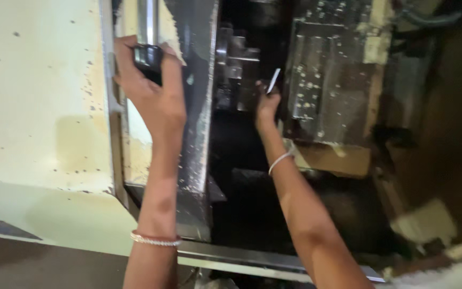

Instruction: The person opens a machine door, inserts a metal rod into a slot inside the machine, and closes the door. This sequence is repeated multiple times with different rods from a nearby tray.

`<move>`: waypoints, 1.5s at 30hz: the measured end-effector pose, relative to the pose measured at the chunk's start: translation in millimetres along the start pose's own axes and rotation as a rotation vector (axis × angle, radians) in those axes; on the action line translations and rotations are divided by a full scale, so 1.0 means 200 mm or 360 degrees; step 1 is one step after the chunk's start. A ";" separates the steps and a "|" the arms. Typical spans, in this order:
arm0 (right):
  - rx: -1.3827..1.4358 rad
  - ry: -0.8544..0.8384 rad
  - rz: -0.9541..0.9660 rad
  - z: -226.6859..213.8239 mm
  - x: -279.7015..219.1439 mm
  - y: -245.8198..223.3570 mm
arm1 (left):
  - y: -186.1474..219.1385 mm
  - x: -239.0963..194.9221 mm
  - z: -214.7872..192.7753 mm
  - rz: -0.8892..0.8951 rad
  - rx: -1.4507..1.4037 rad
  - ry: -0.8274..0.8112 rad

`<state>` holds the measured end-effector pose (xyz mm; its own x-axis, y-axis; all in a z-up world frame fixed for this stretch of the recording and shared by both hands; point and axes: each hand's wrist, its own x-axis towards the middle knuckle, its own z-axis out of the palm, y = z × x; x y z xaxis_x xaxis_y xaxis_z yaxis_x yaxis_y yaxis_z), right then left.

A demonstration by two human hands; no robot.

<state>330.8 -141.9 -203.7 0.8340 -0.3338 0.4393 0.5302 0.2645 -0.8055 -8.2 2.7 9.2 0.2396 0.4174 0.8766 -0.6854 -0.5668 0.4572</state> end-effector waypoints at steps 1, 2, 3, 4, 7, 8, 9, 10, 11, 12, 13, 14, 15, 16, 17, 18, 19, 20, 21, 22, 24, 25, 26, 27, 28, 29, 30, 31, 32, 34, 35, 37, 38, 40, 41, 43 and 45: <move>-0.0074 -0.0042 0.0052 -0.07 -0.14 -0.14 | -0.02 0.00 0.01 0.0024 -0.0034 0.0027; -0.0136 -0.0074 0.0055 -0.13 -0.26 -0.30 | -0.05 -0.01 0.02 0.0044 -0.0081 0.0045; -0.0191 -0.0108 0.0019 -0.19 -0.37 -0.49 | -0.08 0.00 0.02 0.0056 -0.0113 0.0068; -0.0234 -0.0123 -0.0092 -0.28 -0.46 -0.69 | -0.11 -0.01 0.03 0.0061 -0.0153 0.0075; -0.0422 -0.0132 -0.0672 -0.56 -0.73 -1.29 | -0.17 -0.03 0.04 0.0064 -0.0282 0.0172; -0.0497 -0.0093 -0.0789 -0.70 -0.80 -1.48 | -0.18 -0.02 0.02 0.0344 0.0024 0.0175; -0.0650 0.0051 -0.0737 -0.86 -0.88 -1.66 | -0.19 -0.03 0.04 0.0284 0.0089 0.0168; -0.0783 0.0190 -0.0678 -1.02 -0.96 -1.82 | -0.20 -0.03 0.05 0.0234 0.0169 0.0162; -0.0995 0.0218 -0.1085 -1.19 -1.01 -1.97 | -0.21 -0.02 0.05 -0.0161 0.0024 0.0130; -0.0524 0.0269 -0.0962 -1.31 -0.99 -2.07 | -0.22 -0.02 0.04 -0.0553 -0.0128 0.0072; -0.0600 0.0375 -0.1046 -1.45 -1.01 -2.17 | -0.24 -0.04 0.05 -0.0457 -0.0215 -0.0019; -0.0671 0.0486 -0.1122 -1.60 -1.02 -2.24 | -0.25 -0.06 0.04 -0.0357 -0.0295 -0.0106; -0.0743 0.0603 -0.1190 -1.76 -1.03 -2.31 | -0.27 -0.07 0.04 -0.0257 -0.0377 -0.0192; -0.0742 0.0816 -0.1107 -1.92 -1.03 -2.37 | -0.28 -0.06 0.07 -0.0348 -0.0495 -0.0181; -0.0823 0.0831 -0.1097 -2.06 -1.00 -2.38 | -0.29 -0.06 0.11 -0.0440 -0.0613 -0.0169; -0.0908 0.0841 -0.1075 -2.23 -0.97 -2.41 | -0.30 -0.07 0.14 -0.0508 -0.0686 -0.0166; -0.0992 0.0850 -0.1052 -2.39 -0.94 -2.42 | -0.31 -0.09 0.18 -0.0577 -0.0759 -0.0159; -0.0972 0.0816 -0.1107 -2.52 -0.89 -2.39 | -0.30 -0.10 0.20 -0.0608 -0.0793 -0.0156; -0.0948 0.0779 -0.1162 -2.63 -0.84 -2.35 | -0.29 -0.11 0.24 -0.0651 -0.0766 -0.0127; -0.0935 0.0746 -0.1186 -2.73 -0.79 -2.31 | -0.27 -0.11 0.27 -0.0683 -0.0740 -0.0093; -0.0929 0.0682 -0.1195 -2.87 -0.72 -2.24 | -0.19 -0.14 0.36 -0.0769 -0.0564 0.0029; -0.0932 0.0715 -0.1130 -2.91 -0.69 -2.21 | -0.15 -0.17 0.40 -0.0450 -0.0449 0.0072; -0.0934 0.0741 -0.1061 -2.93 -0.67 -2.18 | -0.10 -0.23 0.45 -0.0131 -0.0330 0.0105; -0.0926 0.0825 -0.0939 -2.93 -0.65 -2.15 | -0.06 -0.25 0.48 -0.0042 -0.0209 0.0096; -0.0916 0.0902 -0.0811 -2.92 -0.64 -2.14 | -0.01 -0.27 0.51 0.0047 -0.0087 0.0091; -0.0899 0.0826 -0.0908 -2.90 -0.62 -2.15 | 0.04 -0.31 0.56 -0.0094 0.0034 0.0056; -0.0882 0.0751 -0.1001 -2.88 -0.62 -2.17 | 0.09 -0.35 0.63 -0.0235 0.0153 0.0015; -0.0861 0.0673 -0.1093 -2.86 -0.62 -2.19 | 0.14 -0.38 0.68 -0.0160 0.0016 0.0015; -0.0887 0.0713 -0.0905 -2.83 -0.64 -2.23 | 0.20 -0.41 0.73 -0.0164 -0.0044 -0.0013; -0.0933 0.0776 -0.0523 -2.82 -0.71 -2.37 | 0.30 -0.48 0.83 -0.0256 -0.0087 -0.0105; -0.0917 0.0704 -0.0536 -2.81 -0.77 -2.41 | 0.35 -0.50 0.88 -0.0241 0.0051 -0.0168; -0.0880 0.0557 -0.0572 -2.78 -0.90 -2.47 | 0.43 -0.53 0.95 -0.0297 0.0110 -0.0330; -0.0839 0.0609 -0.0528 -2.76 -0.97 -2.47 | 0.48 -0.57 1.00 -0.0364 0.0032 -0.0435; -0.0933 0.0660 -0.0386 -2.75 -1.19 -2.39 | 0.56 -0.62 1.06 -0.0021 0.0071 -0.0406; -0.1069 0.0658 -0.0287 -2.77 -1.32 -2.35 | 0.59 -0.63 1.10 0.0042 0.0044 -0.0402; -0.1848 0.0459 -0.0361 -2.82 -1.52 -2.21 | 0.65 -0.67 1.16 0.0119 0.0008 -0.0427; -0.2149 0.0634 0.0305 -2.89 -1.76 -1.99 | 0.71 -0.71 1.21 0.0146 -0.0007 -0.0482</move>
<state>-260.8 -652.8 -268.0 0.6570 -0.6804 0.3247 -0.3241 -0.6438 -0.6932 27.0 -309.1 -14.5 0.3702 0.1336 0.9193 -0.7166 -0.5887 0.3741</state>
